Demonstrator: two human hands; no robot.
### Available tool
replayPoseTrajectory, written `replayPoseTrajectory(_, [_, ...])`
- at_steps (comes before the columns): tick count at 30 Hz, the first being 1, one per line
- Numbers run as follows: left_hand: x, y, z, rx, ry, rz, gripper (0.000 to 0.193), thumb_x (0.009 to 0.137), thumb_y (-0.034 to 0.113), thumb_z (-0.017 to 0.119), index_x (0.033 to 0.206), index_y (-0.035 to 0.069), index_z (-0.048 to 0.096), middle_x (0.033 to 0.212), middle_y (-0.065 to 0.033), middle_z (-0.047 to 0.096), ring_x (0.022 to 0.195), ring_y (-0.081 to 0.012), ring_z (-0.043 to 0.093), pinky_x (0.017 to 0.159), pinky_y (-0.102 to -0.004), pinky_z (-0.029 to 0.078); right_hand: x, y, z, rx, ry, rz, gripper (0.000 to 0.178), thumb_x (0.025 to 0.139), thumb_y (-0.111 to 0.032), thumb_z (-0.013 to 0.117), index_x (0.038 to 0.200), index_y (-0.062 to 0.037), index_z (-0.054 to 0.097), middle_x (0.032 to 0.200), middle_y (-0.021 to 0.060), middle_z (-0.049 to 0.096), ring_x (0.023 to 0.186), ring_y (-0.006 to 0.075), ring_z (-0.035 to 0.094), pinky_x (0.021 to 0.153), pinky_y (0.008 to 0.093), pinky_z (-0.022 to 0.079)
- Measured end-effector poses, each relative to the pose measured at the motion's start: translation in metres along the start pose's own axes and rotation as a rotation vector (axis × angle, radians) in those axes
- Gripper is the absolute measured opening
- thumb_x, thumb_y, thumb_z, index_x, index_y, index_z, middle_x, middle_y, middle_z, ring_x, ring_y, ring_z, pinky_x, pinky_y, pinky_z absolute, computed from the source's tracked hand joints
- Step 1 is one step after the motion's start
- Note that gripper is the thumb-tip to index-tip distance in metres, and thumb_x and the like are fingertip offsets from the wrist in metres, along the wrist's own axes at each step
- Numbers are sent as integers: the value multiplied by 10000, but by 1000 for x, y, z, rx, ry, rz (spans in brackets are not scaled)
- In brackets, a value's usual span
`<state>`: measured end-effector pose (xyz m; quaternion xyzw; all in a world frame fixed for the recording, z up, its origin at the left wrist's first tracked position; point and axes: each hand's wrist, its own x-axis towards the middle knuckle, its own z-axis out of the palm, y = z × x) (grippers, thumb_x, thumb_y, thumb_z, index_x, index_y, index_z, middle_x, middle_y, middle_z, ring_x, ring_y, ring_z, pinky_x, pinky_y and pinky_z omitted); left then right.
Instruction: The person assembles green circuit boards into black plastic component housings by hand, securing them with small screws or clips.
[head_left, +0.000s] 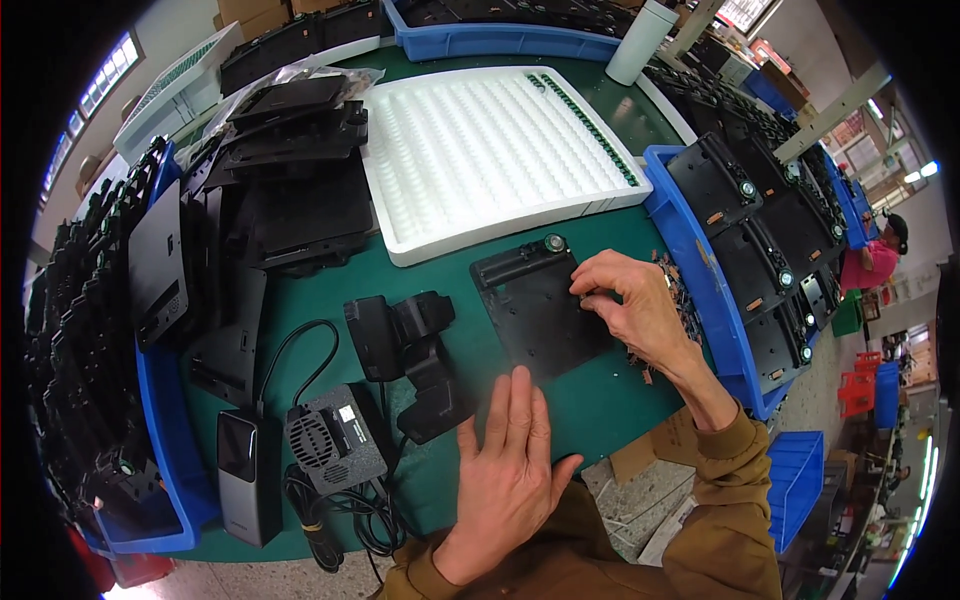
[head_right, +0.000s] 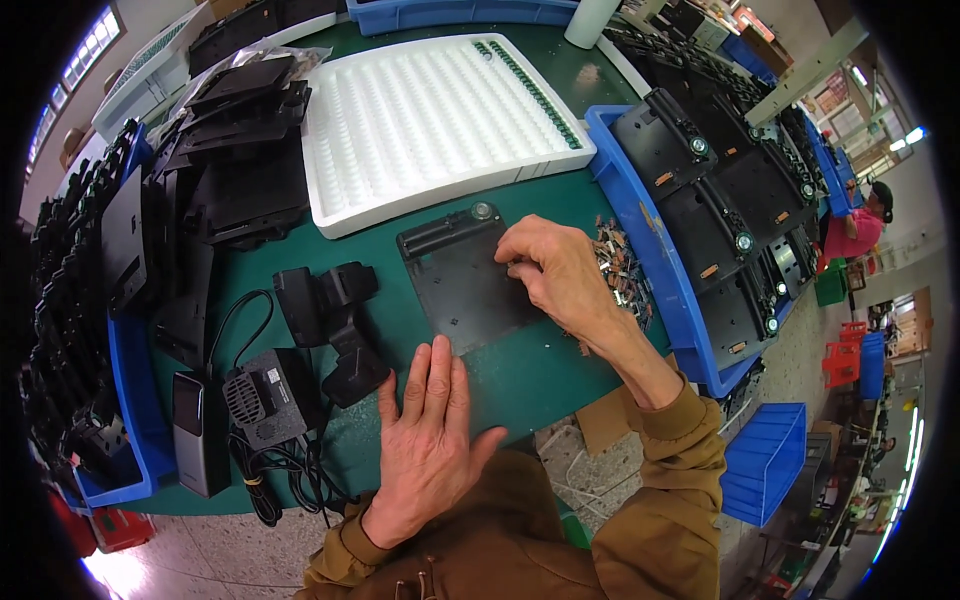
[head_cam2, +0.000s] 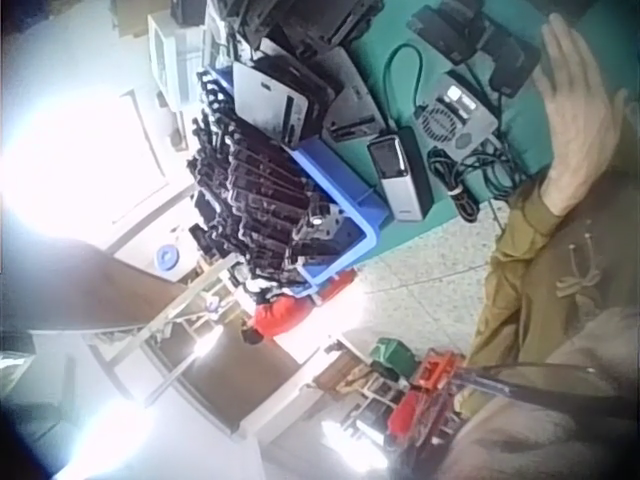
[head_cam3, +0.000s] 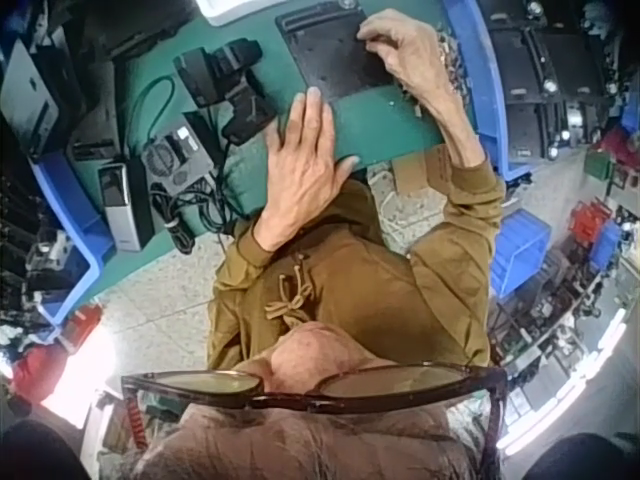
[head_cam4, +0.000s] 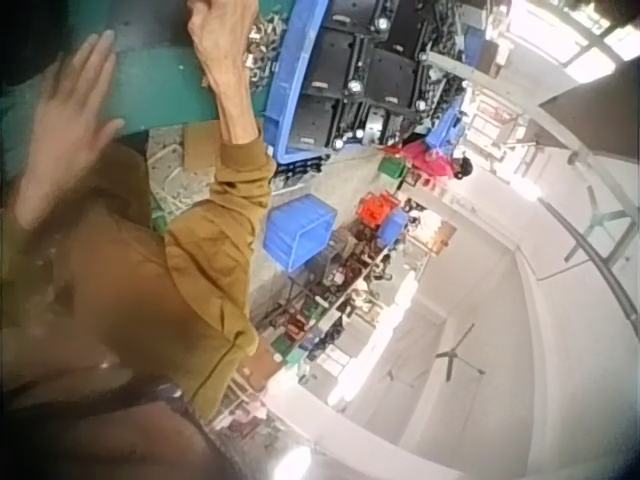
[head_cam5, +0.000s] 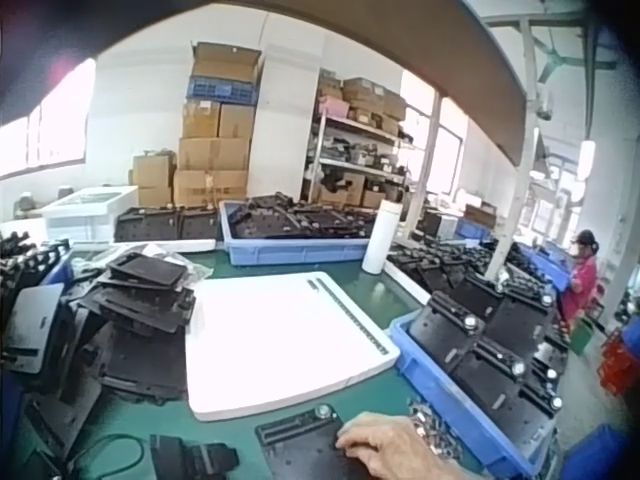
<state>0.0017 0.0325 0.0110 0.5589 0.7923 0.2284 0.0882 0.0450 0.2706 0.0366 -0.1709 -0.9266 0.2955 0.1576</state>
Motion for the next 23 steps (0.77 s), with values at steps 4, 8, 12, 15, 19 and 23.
replayPoseTrajectory(4, [0,-1,1,10,-5,-2,833,786,406,750,1375,-103,454,1558,-245,305,1418,-369,338,1084,-575,282,1,-4,2,1,-9,55,235,728,135,674,941,35,685,944,106,686,832,221,680,727,300,544])
replayPoseTrajectory(8, [0,0,1,-3,-2,-5,826,782,405,750,1370,-100,462,1558,-245,306,1418,-367,340,1088,-571,277,0,1,2,-20,7,13,255,723,146,667,950,33,686,953,108,683,828,233,682,717,302,548])
replayPoseTrajectory(12, [0,0,1,3,7,4,826,778,403,753,1368,-99,466,1560,-245,306,1418,-365,340,1091,-568,272,1,2,3,-125,14,-81,248,721,156,656,936,34,685,943,112,668,813,254,683,698,312,550])
replayPoseTrajectory(15, [-1,-1,2,7,10,2,826,777,404,754,1367,-98,468,1559,-245,306,1420,-362,339,1092,-566,270,4,2,3,-155,5,-84,237,724,152,656,928,34,682,932,113,658,803,257,681,687,316,547])
replayPoseTrajectory(19, [-1,-1,2,-3,16,-1,823,776,404,755,1364,-98,472,1559,-244,308,1422,-360,337,1094,-563,266,2,0,3,-47,6,-24,217,718,110,645,909,20,691,887,138,648,825,320,655,709,391,516])
replayPoseTrajectory(23, [-1,-1,3,0,13,-2,823,780,404,755,1368,-96,470,1561,-241,307,1425,-360,332,1097,-561,261,-1,-1,3,-39,28,5,235,712,108,654,926,19,692,890,132,652,835,309,659,716,384,517])
